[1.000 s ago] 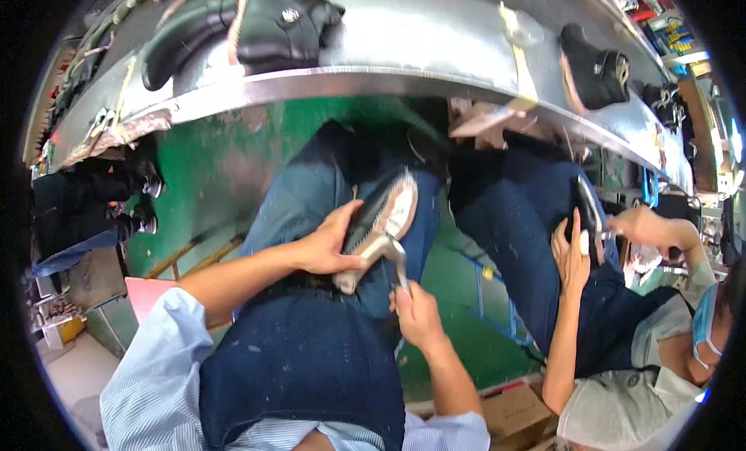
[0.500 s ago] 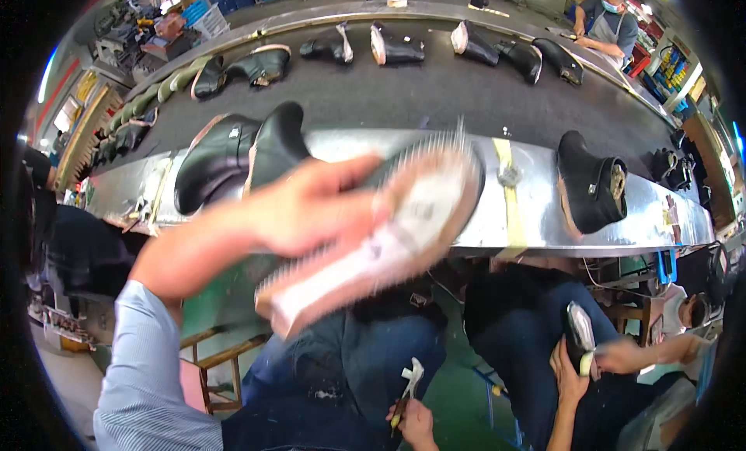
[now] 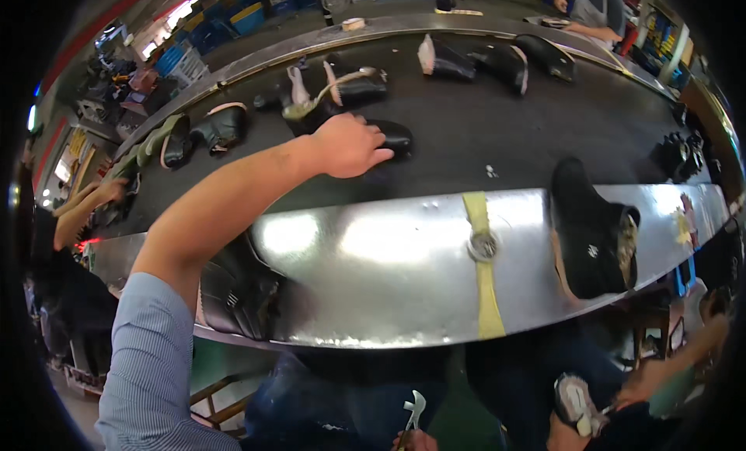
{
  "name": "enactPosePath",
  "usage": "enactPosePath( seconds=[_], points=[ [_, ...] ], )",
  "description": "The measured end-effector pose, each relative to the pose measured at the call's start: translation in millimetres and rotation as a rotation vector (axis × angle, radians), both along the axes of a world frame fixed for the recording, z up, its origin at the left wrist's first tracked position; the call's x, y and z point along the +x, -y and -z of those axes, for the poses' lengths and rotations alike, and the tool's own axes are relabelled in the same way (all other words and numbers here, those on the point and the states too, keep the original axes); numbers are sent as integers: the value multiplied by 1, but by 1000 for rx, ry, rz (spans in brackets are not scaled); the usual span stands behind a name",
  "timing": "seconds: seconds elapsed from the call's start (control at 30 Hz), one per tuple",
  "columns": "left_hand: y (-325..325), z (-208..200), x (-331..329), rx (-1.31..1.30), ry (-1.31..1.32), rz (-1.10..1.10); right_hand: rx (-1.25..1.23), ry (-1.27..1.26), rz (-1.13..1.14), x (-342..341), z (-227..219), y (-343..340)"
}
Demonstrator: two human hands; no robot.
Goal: Using lasting pliers to pull and hammer the shoe upper onto the last at a production line.
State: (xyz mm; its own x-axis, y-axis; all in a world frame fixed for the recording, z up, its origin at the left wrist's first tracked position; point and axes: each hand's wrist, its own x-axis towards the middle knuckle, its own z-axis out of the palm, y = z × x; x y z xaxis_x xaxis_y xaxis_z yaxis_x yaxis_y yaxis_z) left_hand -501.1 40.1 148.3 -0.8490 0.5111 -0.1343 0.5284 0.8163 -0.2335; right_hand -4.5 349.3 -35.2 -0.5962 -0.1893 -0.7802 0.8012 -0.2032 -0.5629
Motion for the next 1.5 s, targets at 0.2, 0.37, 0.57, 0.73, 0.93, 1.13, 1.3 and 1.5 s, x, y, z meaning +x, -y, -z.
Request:
enactPosePath(
  seconds=[0.2,0.37,0.57,0.73,0.93,1.13,1.3,1.5],
  points=[
    [87,-36,-82,754,-593,-652,-60,20,90,-38,6,0],
    [249,81,-156,507,-625,-1324,8,117,-6,-78,-28,3],
    [235,20,-117,1378,-28,-1198,36,89,98,-64,-30,11],
    [226,-77,10,2132,35,-847,-134,-38,-55,-30,-5,4],
    [200,-85,316,2092,292,-488,-68,-50,-38,27,16,17],
    [112,-1,454,1822,658,159,-255,-52,-49,91,52,9],
    [32,107,545,1475,647,-332,-55,-175,57,103,21,33],
    [-14,103,519,550,1169,-557,22,-273,78,108,8,36]
  ],
)
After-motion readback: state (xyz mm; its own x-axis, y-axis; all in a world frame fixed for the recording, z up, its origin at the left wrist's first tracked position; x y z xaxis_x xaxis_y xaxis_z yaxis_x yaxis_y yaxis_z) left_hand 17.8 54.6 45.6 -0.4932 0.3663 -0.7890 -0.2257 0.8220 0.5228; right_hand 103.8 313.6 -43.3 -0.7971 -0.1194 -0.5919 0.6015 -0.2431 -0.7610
